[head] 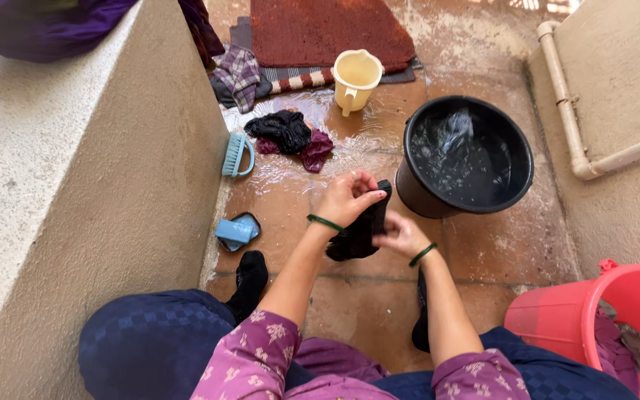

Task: The person washes clothes by hand in a bucket, rinsing and squeezing them under a running water tap.

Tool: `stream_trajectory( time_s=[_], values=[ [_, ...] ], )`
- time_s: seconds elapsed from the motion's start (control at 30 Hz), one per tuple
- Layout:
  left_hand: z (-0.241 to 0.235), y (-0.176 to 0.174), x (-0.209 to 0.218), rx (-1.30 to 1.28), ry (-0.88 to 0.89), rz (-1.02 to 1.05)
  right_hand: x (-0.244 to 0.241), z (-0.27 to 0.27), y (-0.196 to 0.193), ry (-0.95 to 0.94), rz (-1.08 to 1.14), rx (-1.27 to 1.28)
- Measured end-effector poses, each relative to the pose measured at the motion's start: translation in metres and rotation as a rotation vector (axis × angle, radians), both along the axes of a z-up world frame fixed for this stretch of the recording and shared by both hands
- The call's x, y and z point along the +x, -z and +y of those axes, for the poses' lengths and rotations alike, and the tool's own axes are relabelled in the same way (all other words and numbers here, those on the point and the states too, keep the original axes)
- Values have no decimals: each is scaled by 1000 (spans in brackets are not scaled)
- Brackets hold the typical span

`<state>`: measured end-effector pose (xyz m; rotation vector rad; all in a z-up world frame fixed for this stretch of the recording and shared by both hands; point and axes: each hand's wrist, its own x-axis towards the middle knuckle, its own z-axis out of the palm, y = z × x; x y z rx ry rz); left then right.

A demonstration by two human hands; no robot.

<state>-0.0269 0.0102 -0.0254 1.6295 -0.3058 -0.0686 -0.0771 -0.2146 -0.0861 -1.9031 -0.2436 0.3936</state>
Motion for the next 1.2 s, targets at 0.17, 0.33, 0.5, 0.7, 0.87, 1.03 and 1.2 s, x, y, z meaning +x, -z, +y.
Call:
stream_trajectory(
  time_s=[0.17,0.33,0.5,0.7,0.87,1.03,1.2],
  values=[
    [40,7,26,-194,-110,-107,8,0,17,206,-95,-304],
    [115,20,75,486,-390,-287,60,-6,-30,370,-558,-331],
    [126,10,101,267,-443,-255,83,16,-111,423,-770,-412],
    [169,70,83,239,48,-78,66,8,-106,-86,-734,-488],
    [169,163,55,1070,-105,527,73,-42,-42,101,-497,-673],
    [190,248,11,914,-840,903,140,-156,31,731,34,-818],
    [188,274,-7,690,-1278,1055,159,-205,66,29,588,-1513]
  ],
)
